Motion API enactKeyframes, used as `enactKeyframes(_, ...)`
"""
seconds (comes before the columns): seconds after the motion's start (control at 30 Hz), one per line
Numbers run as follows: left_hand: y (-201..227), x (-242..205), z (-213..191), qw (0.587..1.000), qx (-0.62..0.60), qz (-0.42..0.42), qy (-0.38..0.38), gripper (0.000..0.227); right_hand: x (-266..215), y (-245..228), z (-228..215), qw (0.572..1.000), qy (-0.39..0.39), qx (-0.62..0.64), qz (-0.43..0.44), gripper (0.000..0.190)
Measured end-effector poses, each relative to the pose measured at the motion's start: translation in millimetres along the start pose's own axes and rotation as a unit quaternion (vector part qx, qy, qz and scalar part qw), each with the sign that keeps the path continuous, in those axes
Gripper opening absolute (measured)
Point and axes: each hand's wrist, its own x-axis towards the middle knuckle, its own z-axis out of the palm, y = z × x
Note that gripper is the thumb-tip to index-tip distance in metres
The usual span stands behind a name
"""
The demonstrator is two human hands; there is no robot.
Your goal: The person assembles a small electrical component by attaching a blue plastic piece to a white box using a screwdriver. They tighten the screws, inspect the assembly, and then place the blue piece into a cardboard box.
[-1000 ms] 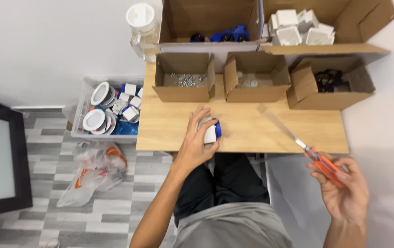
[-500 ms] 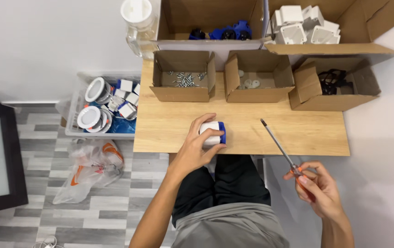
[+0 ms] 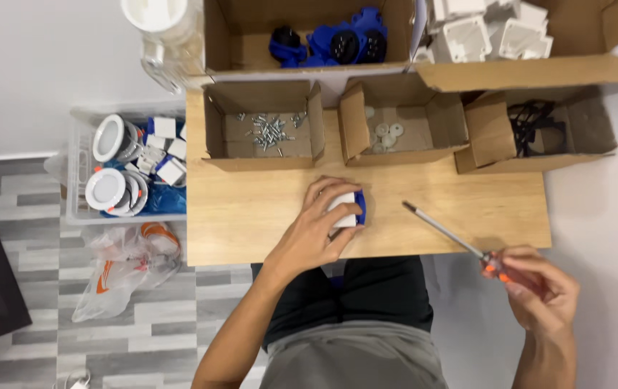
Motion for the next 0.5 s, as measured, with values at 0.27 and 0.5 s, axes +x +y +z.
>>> enactKeyframes(0.27,3,3,3,1.000,0.001,0.010,0.013,0.014,25,7,-8,0.999,0.011,-0.012,0.030,0.032)
enactKeyframes(0.5,8,3,5,1.000,-0.002,0.005,0.015,0.013,42,10,2,0.999,0.034,-0.004,0.039,0.018)
